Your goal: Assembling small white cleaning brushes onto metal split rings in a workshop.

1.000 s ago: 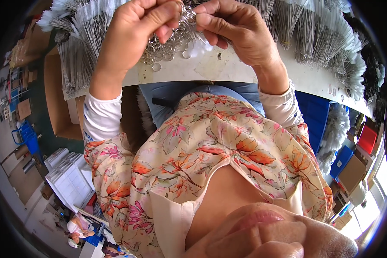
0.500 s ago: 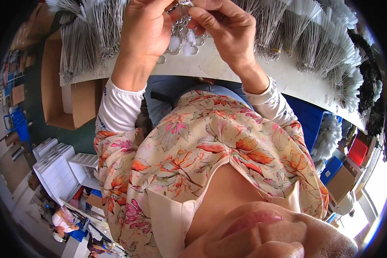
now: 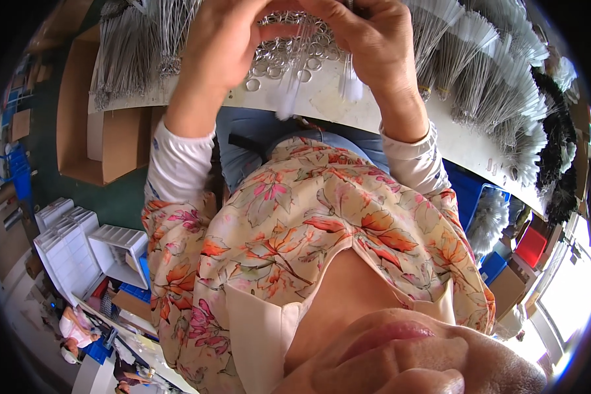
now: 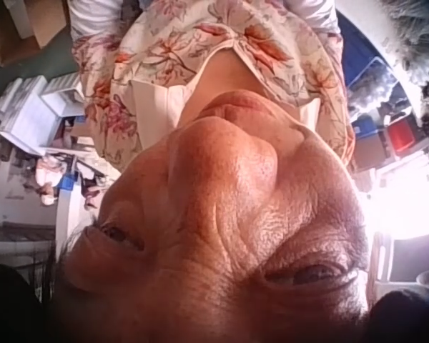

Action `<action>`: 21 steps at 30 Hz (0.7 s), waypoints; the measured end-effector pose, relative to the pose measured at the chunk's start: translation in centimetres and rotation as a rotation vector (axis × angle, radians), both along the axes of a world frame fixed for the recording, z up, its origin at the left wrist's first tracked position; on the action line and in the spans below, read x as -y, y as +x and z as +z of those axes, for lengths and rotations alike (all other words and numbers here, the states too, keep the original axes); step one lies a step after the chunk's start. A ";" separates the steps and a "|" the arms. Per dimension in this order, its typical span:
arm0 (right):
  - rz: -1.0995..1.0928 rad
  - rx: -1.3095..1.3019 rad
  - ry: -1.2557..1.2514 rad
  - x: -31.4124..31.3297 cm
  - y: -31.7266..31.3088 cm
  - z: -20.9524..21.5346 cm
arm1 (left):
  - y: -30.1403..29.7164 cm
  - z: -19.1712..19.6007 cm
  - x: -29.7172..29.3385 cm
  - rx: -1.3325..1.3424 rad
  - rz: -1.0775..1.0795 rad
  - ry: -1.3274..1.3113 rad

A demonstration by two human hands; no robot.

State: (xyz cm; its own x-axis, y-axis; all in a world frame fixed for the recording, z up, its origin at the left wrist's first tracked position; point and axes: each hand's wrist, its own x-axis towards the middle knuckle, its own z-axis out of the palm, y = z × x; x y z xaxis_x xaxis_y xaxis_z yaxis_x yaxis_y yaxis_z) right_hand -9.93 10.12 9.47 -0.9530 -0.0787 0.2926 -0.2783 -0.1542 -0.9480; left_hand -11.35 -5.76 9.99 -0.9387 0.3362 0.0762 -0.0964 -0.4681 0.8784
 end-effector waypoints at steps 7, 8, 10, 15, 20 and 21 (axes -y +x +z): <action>-0.060 0.201 -0.114 0.7 -0.1 -0.9 | 5.3 -6.7 1.6 -0.217 0.187 -0.298; -0.059 0.198 -0.092 0.9 0.1 -0.8 | 5.6 -7.1 1.7 -0.222 0.217 -0.312; -0.037 0.197 -0.063 1.7 0.3 -0.9 | 6.1 -7.4 1.8 -0.236 0.254 -0.328; -0.044 0.041 -0.021 2.5 0.5 -1.9 | 6.8 -7.9 1.8 -0.367 0.416 -0.463; -0.143 -0.016 0.144 4.1 1.5 -1.6 | 6.7 -8.4 2.0 -0.352 0.458 -0.415; -0.135 -0.014 0.147 4.4 1.6 -1.6 | 6.8 -8.5 2.2 -0.273 0.439 -0.379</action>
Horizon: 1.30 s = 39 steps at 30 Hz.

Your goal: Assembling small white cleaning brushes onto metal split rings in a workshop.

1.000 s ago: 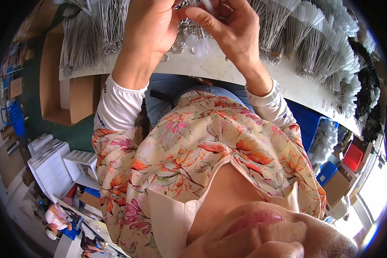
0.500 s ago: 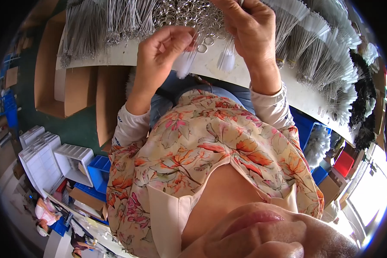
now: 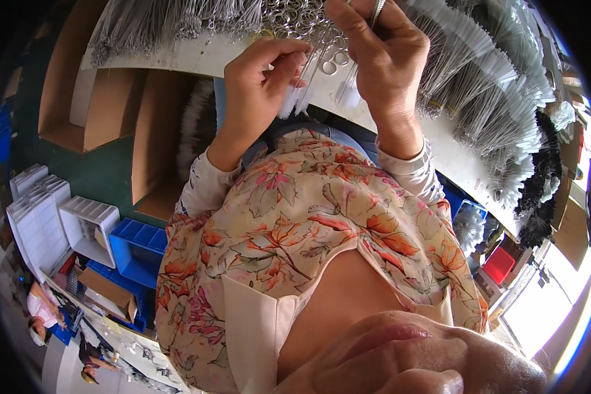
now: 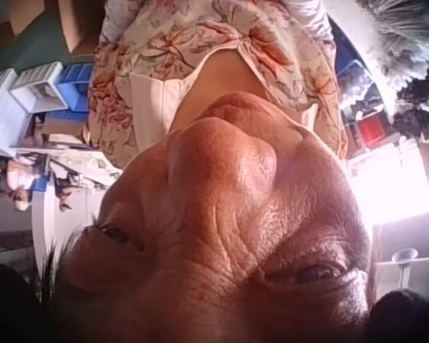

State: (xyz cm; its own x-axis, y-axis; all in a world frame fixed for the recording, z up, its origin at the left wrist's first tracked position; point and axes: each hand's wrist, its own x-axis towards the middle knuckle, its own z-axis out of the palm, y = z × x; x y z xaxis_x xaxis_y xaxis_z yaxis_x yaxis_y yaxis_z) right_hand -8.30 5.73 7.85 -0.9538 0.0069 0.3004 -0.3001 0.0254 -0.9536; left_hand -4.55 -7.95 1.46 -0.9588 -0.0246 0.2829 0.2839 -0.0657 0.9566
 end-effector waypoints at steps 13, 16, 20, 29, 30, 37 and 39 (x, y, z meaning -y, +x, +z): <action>0.547 -0.466 0.333 4.8 3.6 1.9 | 5.1 4.4 6.5 -0.352 0.183 -0.401; 0.902 -0.370 0.104 6.7 3.5 1.0 | 6.3 3.6 7.1 -0.273 0.173 -0.361; 1.138 -0.146 -0.173 7.7 4.3 -1.2 | 7.0 1.0 8.8 -0.044 -0.009 -0.339; 0.889 0.337 -0.301 4.9 2.6 -4.9 | 13.5 -19.7 21.8 0.688 0.036 -1.591; 0.883 0.340 -0.303 4.5 2.4 -5.5 | 15.5 -22.2 22.9 0.896 -0.024 -1.621; 0.785 0.582 -0.399 2.2 2.0 -7.3 | 27.6 -32.6 25.9 1.131 0.287 -1.720; 0.736 0.559 -0.380 0.5 1.3 -6.6 | 22.3 -29.2 26.8 1.086 0.457 -1.479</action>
State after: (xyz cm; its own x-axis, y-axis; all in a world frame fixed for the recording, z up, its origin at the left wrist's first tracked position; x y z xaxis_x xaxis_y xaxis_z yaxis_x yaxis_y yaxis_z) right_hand -6.98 5.27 1.30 -0.7628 -0.6400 -0.0920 0.3752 -0.3222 -0.8691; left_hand 17.73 -34.71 -27.69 -0.7025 -0.6312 -0.3288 -0.6443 0.7602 -0.0829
